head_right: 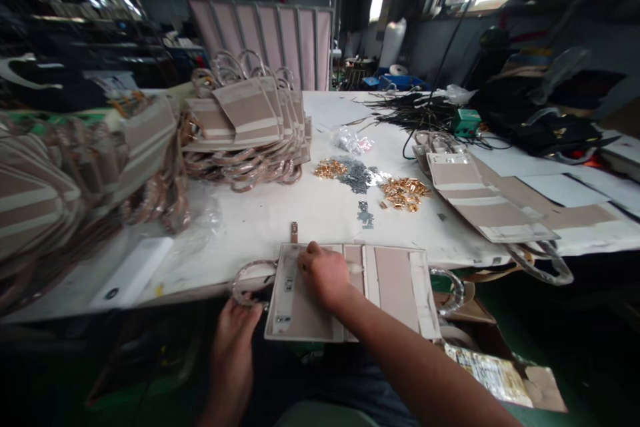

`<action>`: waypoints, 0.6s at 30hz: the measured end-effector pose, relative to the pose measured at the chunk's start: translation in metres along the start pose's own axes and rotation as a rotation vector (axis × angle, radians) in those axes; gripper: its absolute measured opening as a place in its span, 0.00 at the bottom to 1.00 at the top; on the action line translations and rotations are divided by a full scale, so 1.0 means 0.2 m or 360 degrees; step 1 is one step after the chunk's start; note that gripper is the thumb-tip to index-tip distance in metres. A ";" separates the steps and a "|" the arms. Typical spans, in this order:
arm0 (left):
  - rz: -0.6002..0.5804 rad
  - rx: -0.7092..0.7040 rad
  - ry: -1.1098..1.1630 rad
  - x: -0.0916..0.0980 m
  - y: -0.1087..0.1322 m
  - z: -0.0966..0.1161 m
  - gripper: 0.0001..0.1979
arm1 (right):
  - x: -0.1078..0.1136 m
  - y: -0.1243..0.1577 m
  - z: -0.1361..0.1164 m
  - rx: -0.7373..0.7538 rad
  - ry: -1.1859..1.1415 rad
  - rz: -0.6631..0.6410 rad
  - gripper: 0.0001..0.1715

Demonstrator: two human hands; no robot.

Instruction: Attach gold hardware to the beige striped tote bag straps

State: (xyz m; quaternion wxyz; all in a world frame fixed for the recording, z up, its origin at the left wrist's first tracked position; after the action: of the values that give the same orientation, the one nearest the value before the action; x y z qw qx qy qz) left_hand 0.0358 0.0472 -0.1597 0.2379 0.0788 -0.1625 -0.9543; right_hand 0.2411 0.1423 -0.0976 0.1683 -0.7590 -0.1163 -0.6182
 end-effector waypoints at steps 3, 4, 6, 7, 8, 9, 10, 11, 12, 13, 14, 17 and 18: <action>0.0225 -0.0885 -0.0636 0.01 0.02 0.21 0.39 | 0.02 -0.01 -0.01 0.0036 0.0002 0.0003 0.13; 0.0127 -0.1131 -0.0881 -0.05 0.04 0.25 0.35 | 0.03 0.00 -0.02 0.0043 -0.0016 -0.0002 0.13; -0.0245 -0.1347 -0.1303 -0.20 0.07 0.28 0.30 | 0.04 0.02 -0.04 0.0040 -0.0076 -0.0034 0.13; -0.0417 -0.1297 -0.1446 -0.26 0.07 0.27 0.31 | 0.04 0.04 -0.05 0.0031 -0.0109 -0.0062 0.13; -0.0537 -0.1198 -0.1524 -0.29 0.07 0.26 0.32 | 0.03 0.05 -0.05 0.0026 -0.0145 -0.0081 0.15; -0.0608 -0.1106 -0.1541 -0.31 0.06 0.27 0.35 | 0.00 0.06 -0.05 0.0041 -0.0183 -0.0086 0.17; -0.0619 -0.1093 -0.1561 -0.32 0.06 0.29 0.36 | -0.02 0.05 -0.04 0.0041 -0.0215 -0.0082 0.19; -0.0576 -0.1086 -0.1557 -0.32 0.05 0.31 0.37 | -0.06 0.04 -0.03 0.0066 -0.0271 -0.0075 0.20; -0.0552 -0.1069 -0.1543 -0.32 0.05 0.33 0.38 | -0.09 0.02 -0.02 0.0102 -0.0342 -0.0076 0.21; -0.0529 -0.1052 -0.1528 -0.31 0.05 0.35 0.38 | -0.12 0.00 0.00 0.0114 -0.0401 -0.0077 0.21; -0.0520 -0.1029 -0.1509 -0.29 0.05 0.36 0.39 | -0.15 -0.01 0.01 0.0111 -0.0440 -0.0070 0.21; -0.0541 -0.1034 -0.1500 -0.27 0.07 0.36 0.41 | -0.20 -0.02 0.04 0.0103 -0.0532 -0.0052 0.21; -0.0548 -0.1059 -0.1520 -0.27 0.07 0.36 0.42 | -0.22 -0.01 0.05 0.0098 -0.0562 -0.0052 0.20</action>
State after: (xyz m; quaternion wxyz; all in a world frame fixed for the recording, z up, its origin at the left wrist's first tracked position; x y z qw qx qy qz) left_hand 0.0723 0.0801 -0.0842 -0.0073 -0.4116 0.0708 -0.9086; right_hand 0.2402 0.1505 -0.1431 0.1584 -0.8483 -0.1751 -0.4741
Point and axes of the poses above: each hand's wrist, its own y-axis away from the middle knuckle, its own x-axis out of the back of the hand, z = x × y, the point moved 7 cm from there along -y, towards the middle knuckle, and after that the axes turned 9 degrees about x, right-handed, at the moved point
